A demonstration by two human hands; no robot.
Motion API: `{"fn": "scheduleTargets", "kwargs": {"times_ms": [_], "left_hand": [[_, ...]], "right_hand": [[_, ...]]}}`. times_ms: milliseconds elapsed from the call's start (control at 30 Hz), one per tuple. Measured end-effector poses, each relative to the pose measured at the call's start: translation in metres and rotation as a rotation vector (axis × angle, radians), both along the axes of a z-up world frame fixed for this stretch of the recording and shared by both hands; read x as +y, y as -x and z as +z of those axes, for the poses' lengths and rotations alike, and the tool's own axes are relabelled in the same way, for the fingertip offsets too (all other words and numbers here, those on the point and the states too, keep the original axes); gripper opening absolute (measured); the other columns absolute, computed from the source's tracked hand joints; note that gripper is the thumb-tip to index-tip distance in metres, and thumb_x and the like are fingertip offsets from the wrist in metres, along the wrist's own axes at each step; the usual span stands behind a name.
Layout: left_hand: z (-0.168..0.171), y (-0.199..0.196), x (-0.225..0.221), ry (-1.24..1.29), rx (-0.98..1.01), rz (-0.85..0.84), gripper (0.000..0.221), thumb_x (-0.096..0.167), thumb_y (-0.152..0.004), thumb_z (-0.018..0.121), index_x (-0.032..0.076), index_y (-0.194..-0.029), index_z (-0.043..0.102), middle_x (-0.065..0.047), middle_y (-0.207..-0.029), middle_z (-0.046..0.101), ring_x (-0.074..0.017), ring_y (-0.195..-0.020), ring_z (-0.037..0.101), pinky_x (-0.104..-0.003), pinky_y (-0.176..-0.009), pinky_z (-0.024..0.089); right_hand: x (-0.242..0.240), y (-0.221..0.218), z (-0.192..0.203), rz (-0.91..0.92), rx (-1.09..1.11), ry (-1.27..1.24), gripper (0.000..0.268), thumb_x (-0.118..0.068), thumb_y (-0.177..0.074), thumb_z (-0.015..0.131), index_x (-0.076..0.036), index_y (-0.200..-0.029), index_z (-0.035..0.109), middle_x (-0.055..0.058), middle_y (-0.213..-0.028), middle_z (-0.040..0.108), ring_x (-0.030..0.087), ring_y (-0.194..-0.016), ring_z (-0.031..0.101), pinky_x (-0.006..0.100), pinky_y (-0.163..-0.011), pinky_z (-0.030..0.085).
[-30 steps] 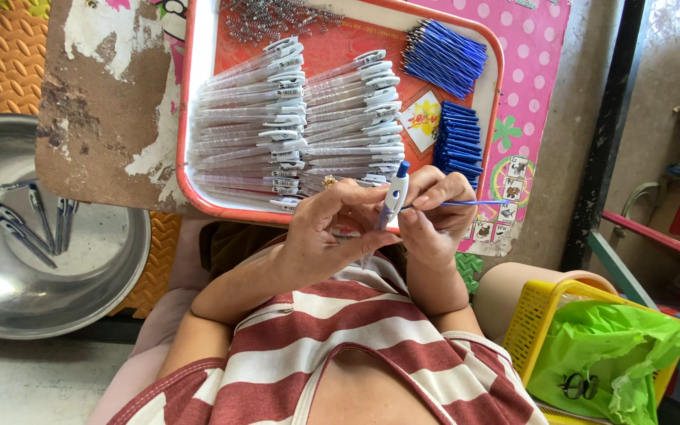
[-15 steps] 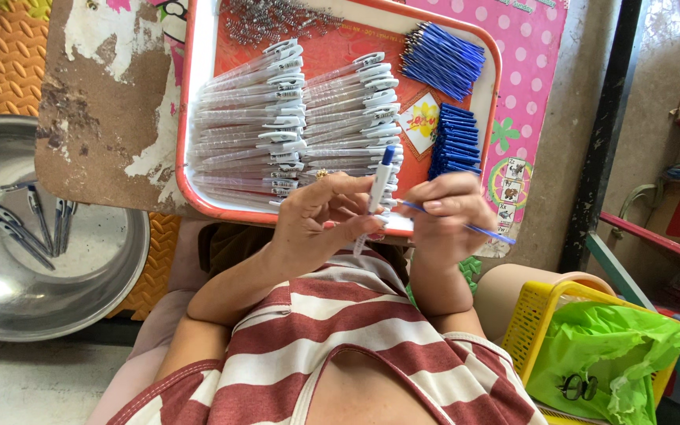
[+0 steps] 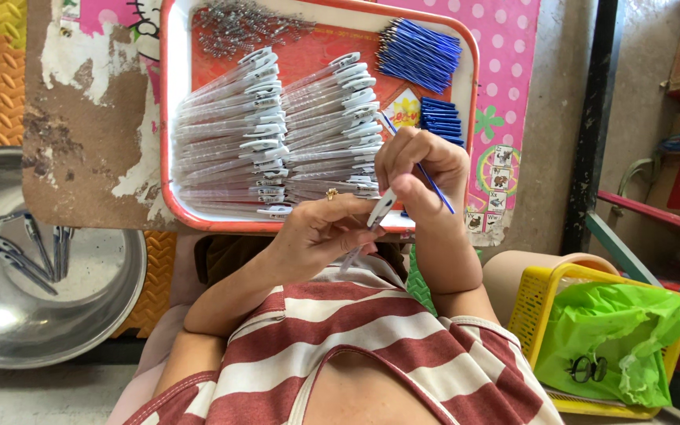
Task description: The person assembles pens by inserting ink cartridges and springs into pen barrels, then placing the finished pens into a metal bowl.
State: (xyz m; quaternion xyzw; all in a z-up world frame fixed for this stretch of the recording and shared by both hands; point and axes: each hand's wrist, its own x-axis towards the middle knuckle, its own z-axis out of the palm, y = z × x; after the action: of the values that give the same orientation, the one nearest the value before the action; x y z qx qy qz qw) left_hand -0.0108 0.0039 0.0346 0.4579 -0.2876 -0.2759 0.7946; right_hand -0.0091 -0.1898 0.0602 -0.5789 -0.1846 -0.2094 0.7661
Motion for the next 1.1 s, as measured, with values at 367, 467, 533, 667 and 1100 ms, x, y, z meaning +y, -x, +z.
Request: {"fn": "scheduleTargets", "kwargs": {"times_ms": [367, 467, 533, 667, 1100], "left_hand": [[-0.027, -0.003, 0.002, 0.096, 0.264, -0.295, 0.039, -0.001, -0.103, 0.063, -0.007, -0.141, 0.060, -0.020, -0.106, 0.078, -0.0221, -0.088, 0.079, -0.036, -0.077, 0.069], [-0.030, -0.001, 0.001, 0.081, 0.206, -0.313, 0.037, -0.002, -0.101, 0.065, -0.008, -0.138, 0.063, -0.022, -0.103, 0.076, -0.0254, -0.084, 0.080, -0.038, -0.072, 0.069], [-0.026, -0.005, 0.006, 0.033, 0.163, -0.355, 0.038, 0.002, -0.104, 0.064, -0.003, -0.142, 0.061, -0.018, -0.106, 0.076, -0.0239, -0.084, 0.079, -0.033, -0.075, 0.066], [-0.032, -0.008, 0.014, -0.052, 0.125, -0.313, 0.034, 0.005, -0.106, 0.062, 0.002, -0.139, 0.062, -0.017, -0.113, 0.076, -0.0244, -0.085, 0.080, -0.033, -0.080, 0.070], [-0.039, -0.018, 0.030, -0.057, 0.267, -0.039, 0.040, -0.004, -0.097, 0.068, -0.011, -0.136, 0.064, -0.025, -0.096, 0.075, -0.0294, -0.078, 0.080, -0.045, -0.072, 0.071]], "right_hand": [[-0.013, -0.004, 0.026, -0.251, -0.023, 0.197, 0.043, -0.020, -0.109, 0.054, 0.009, -0.078, 0.063, 0.021, -0.069, 0.061, 0.026, -0.061, 0.063, 0.033, -0.057, 0.054], [-0.027, -0.008, 0.024, -0.328, -0.026, 0.161, 0.044, -0.023, -0.112, 0.052, 0.010, -0.084, 0.062, 0.022, -0.071, 0.059, 0.027, -0.060, 0.063, 0.033, -0.057, 0.055], [-0.033, 0.000, 0.040, -0.344, 0.016, 0.216, 0.038, -0.024, -0.115, 0.050, 0.005, -0.093, 0.062, 0.017, -0.079, 0.058, 0.022, -0.064, 0.060, 0.030, -0.061, 0.052], [-0.066, 0.014, 0.037, -0.517, 0.065, 0.217, 0.031, -0.028, -0.113, 0.060, 0.003, -0.106, 0.064, 0.014, -0.092, 0.058, 0.017, -0.067, 0.064, 0.022, -0.059, 0.050], [-0.176, 0.064, -0.097, -0.665, 0.307, 0.851, 0.011, 0.002, -0.100, 0.080, -0.003, -0.110, 0.080, 0.014, -0.098, 0.067, 0.021, -0.078, 0.064, 0.035, -0.078, 0.055]]}}
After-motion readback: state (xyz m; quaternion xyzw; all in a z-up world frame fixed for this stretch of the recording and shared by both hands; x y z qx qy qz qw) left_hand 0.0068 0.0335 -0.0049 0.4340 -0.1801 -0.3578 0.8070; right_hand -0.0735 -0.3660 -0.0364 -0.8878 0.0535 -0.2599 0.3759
